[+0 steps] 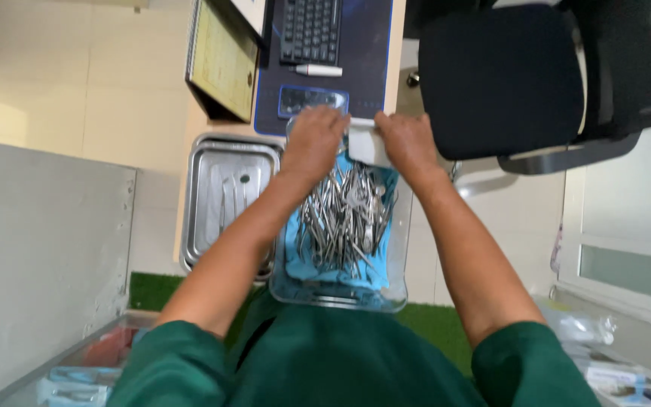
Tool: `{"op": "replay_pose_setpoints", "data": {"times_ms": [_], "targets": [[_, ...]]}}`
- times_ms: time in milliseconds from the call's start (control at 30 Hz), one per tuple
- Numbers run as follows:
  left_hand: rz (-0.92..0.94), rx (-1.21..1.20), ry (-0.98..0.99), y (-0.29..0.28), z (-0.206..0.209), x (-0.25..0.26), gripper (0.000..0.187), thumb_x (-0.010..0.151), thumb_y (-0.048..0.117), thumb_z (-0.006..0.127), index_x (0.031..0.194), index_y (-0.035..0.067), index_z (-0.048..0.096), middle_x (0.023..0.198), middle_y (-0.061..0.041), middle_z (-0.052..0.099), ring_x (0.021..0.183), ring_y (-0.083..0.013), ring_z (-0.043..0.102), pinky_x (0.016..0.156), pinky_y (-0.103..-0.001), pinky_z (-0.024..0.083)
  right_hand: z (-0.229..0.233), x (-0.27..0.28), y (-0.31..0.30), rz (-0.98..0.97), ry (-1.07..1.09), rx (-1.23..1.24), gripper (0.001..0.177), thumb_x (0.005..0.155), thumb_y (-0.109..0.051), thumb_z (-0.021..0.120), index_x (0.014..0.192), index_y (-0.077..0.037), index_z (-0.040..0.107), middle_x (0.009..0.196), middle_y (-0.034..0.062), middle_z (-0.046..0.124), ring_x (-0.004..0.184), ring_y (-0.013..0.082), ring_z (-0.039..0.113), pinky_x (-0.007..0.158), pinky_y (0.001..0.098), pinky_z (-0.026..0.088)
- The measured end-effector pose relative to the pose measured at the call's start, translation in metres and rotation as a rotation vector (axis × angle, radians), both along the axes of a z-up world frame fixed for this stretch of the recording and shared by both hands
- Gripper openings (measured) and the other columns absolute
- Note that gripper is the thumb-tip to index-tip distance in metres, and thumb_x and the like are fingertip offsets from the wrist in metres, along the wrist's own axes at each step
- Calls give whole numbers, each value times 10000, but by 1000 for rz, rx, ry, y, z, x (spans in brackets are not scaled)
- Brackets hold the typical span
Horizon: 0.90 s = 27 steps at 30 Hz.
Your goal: The person wipes a metal tray with a white paper towel, then picks up various surgical instruments from a plastic container and places them into the tray. The person then carries the tray to a sterilizer, places it inside, and returns to continue sorting instruments.
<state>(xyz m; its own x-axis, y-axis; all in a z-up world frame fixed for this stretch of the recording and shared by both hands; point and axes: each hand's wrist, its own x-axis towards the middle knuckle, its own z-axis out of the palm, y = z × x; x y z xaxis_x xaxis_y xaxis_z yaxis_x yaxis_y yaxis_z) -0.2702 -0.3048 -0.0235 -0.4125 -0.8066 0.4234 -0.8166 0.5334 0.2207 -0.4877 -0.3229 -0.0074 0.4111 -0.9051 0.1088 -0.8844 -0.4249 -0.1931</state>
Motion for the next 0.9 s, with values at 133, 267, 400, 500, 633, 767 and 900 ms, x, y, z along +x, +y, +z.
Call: {"op": "replay_pose_setpoints", "data": {"times_ms": [133,267,400,500,633,767,900], "targets": [[-14,79,191,42,35,64,419,869,80,710,1284,41,666,1306,-153,658,1257,-352,574,1084,-500,401,3,-4,9,-34,79,88,103,1040,-134,616,1137,-115,644,1066,129,707,1065,338,653,917,546,402],[126,83,281,97,57,136,365,960,66,714,1319,31,661,1331,-171,657,1272,-381,580,1109,-491,429,25,-9,41,16,-145,-187,608,843,-165,766,1390,11,567,1355,219,580,1241,408,532,997,550,362],[274,128,328,157,68,184,266,996,67,701,1255,9,687,1258,-198,694,1182,-403,650,1039,-457,508,35,-18,88,-100,-251,-225,444,990,-60,744,1389,23,569,1419,223,553,1303,392,536,1075,491,423],[405,225,383,190,65,195,228,1013,52,675,1230,-14,701,1186,-207,709,1077,-395,690,947,-434,545,18,-9,127,-256,-371,-43,157,1027,-86,699,1156,-8,654,1124,205,662,1059,357,641,920,461,511],[442,284,438,211,48,190,232,997,46,672,1217,-17,707,1125,-204,710,1013,-350,713,907,-407,557,-19,28,162,-348,-326,385,133,916,-190,677,942,-69,726,897,159,715,843,342,699,774,476,544],[396,315,539,213,54,170,232,979,48,679,1204,3,712,1130,-177,726,1018,-305,728,913,-382,563,-34,70,177,-380,-64,560,471,900,-446,729,1093,-27,639,1067,213,670,976,389,674,810,512,542],[302,305,565,214,65,158,235,975,46,689,1208,19,710,1150,-170,727,1049,-320,722,915,-378,564,-34,88,182,-463,-43,500,714,841,-497,791,1212,36,492,1235,270,587,1051,441,649,828,528,549]]}}
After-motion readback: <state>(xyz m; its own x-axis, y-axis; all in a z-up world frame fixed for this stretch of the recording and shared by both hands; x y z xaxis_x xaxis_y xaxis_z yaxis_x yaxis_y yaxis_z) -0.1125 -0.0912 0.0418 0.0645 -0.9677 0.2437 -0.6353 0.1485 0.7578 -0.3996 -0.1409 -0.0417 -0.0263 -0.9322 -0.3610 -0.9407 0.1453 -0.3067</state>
